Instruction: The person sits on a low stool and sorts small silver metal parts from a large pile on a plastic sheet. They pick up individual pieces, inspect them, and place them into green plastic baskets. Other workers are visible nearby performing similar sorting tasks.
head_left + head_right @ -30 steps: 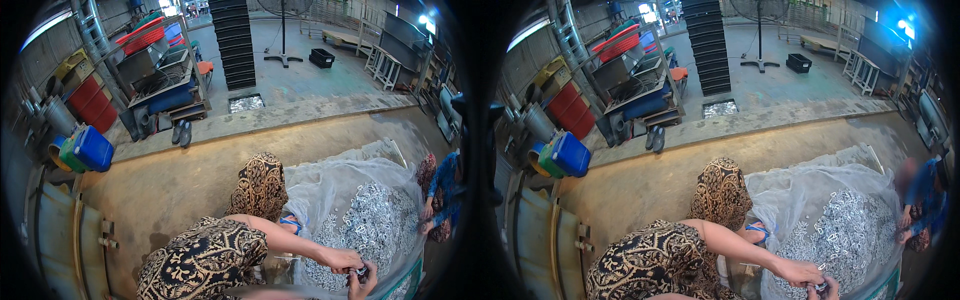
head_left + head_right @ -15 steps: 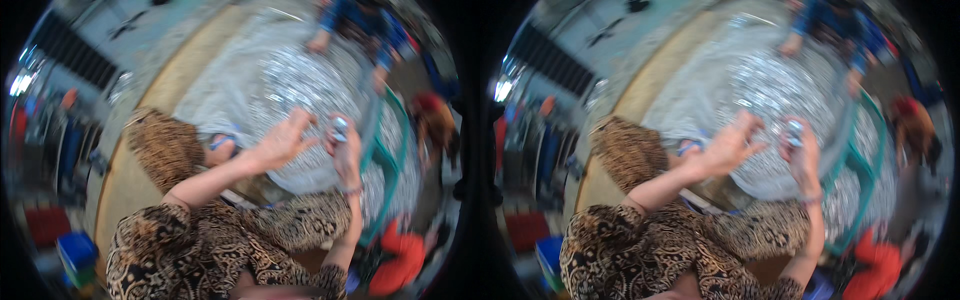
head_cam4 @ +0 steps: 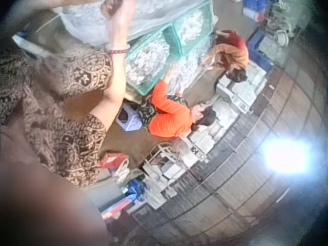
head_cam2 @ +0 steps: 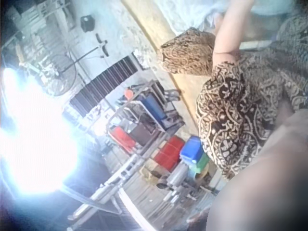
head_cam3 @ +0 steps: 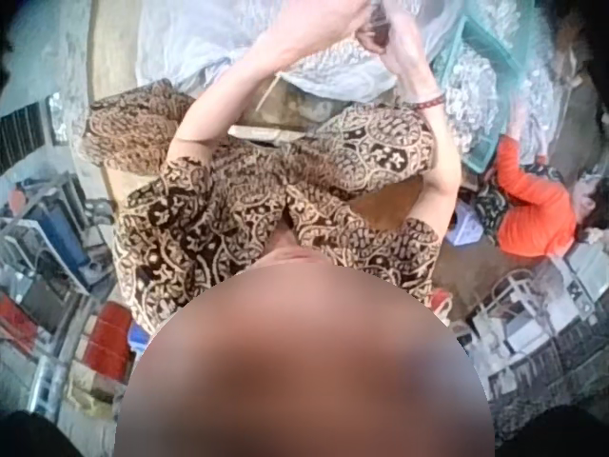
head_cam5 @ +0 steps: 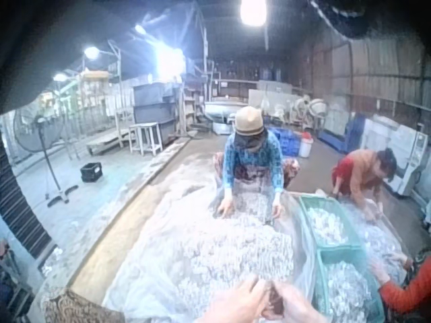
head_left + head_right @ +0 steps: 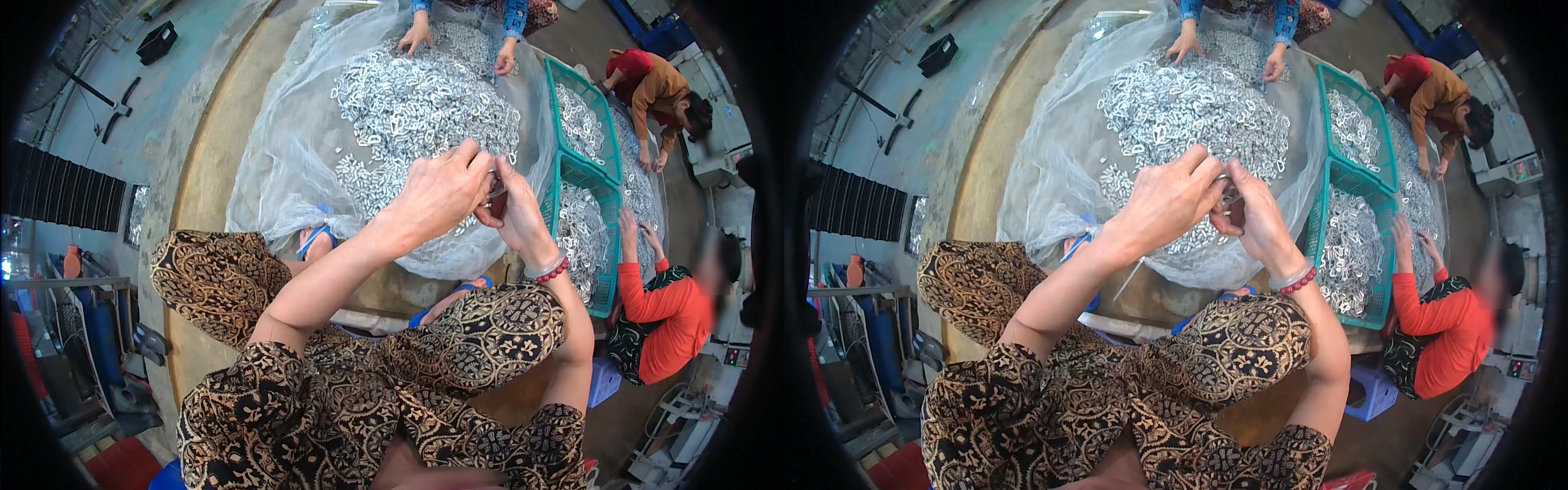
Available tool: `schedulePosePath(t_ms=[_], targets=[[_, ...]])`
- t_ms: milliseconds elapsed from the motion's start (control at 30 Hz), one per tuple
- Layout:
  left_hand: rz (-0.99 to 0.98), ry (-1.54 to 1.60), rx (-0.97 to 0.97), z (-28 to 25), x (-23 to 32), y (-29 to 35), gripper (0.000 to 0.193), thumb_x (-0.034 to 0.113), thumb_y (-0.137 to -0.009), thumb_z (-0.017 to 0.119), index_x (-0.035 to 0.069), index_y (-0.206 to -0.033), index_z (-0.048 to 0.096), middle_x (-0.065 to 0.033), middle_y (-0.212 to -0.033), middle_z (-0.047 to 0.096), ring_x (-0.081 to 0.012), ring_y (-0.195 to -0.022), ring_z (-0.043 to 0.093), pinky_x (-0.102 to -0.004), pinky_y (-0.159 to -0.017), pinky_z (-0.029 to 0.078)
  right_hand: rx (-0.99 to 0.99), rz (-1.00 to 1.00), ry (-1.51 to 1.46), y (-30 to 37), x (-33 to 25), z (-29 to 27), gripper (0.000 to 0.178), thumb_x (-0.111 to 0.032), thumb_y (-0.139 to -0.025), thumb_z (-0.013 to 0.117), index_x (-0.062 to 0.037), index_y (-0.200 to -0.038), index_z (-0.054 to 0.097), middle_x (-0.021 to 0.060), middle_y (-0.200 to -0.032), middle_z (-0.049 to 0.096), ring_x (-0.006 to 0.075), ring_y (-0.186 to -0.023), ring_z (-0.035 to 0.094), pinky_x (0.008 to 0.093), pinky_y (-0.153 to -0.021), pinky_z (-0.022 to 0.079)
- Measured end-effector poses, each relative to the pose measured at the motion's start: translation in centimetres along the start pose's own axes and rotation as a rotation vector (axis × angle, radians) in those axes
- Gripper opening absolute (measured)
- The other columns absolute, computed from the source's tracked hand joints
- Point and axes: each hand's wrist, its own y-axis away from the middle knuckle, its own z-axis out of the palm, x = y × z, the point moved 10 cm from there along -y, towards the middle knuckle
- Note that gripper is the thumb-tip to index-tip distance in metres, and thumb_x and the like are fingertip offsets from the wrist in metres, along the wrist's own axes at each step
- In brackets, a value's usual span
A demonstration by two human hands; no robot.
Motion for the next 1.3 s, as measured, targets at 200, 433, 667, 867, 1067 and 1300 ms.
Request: schedulePosePath(t_ms=[200,433,667,867,1067,1300], targets=[[0.115,-0.105,-0.093,-0.5,-0.2,-0.3,0.016,0.015,-0.086,0.052,0.004,-0.096,0.048,-0.0107,-0.076,0.06,-0.0282,-0.068,0.063,-0.0405,-0.052,0.05,-0.103,-0.099,0.129,0.0,-1.7,1.6,0.026,-0.015,-0.091,0.057,-0.0061,-0.112,0.045,0.001,-0.065,0.05,0.0067,-0.051,0.047,0.0185,-0.041,0.029],[0.123,-0.28,-0.265,2.2,-0.1,1.4,0.016,0.017,-0.088,0.05,0.003,-0.082,0.047,-0.0105,-0.069,0.06,-0.0248,-0.064,0.064,-0.0379,-0.049,0.049,0.037,-0.345,0.614,-0.7,-3.7,1.7,0.018,-0.021,-0.095,0.049,-0.0035,-0.098,0.046,0.0037,-0.066,0.05,0.009,-0.056,0.049,0.0233,-0.05,0.038],[0.101,-0.263,-0.083,2.4,1.8,0.9,0.011,0.01,-0.081,0.053,0.003,-0.074,0.047,-0.0095,-0.065,0.057,-0.0226,-0.052,0.061,-0.0349,-0.039,0.046,0.279,-0.52,0.788,0.2,-6.2,0.4,0.023,-0.014,-0.091,0.05,0.0006,-0.074,0.048,0.0021,-0.062,0.041,0.0075,-0.06,0.035,0.0285,-0.052,0.031],[0.099,-0.184,0.017,3.0,4.0,0.5,0.011,0.009,-0.08,0.053,0.004,-0.074,0.046,-0.0093,-0.062,0.055,-0.0222,-0.051,0.061,-0.034,-0.038,0.046,0.389,-0.594,0.576,1.5,-6.9,-1.8,0.023,-0.012,-0.089,0.049,-0.0007,-0.069,0.048,-0.004,-0.061,0.041,0.0046,-0.059,0.035,0.0243,-0.051,0.03],[0.134,-0.048,0.075,4.6,3.9,1.8,0.014,0.014,-0.078,0.054,0.002,-0.077,0.048,-0.0108,-0.062,0.057,-0.0249,-0.049,0.061,-0.0357,-0.041,0.048,0.435,-0.528,0.65,2.5,-5.4,-4.0,0.022,-0.009,-0.087,0.048,-0.0042,-0.066,0.046,-0.0062,-0.065,0.041,0.0038,-0.062,0.036,0.0222,-0.053,0.031],[0.45,0.094,-0.138,7.1,3.1,0.5,0.015,0.017,-0.077,0.054,0.002,-0.074,0.056,-0.0155,-0.061,0.062,-0.03,-0.057,0.065,-0.0394,-0.043,0.049,0.388,-0.359,0.737,1.9,-3.0,-5.9,0.024,-0.016,-0.09,0.042,-0.0033,-0.071,0.048,-0.0035,-0.064,0.04,0.0067,-0.06,0.04,0.024,-0.054,0.034]])
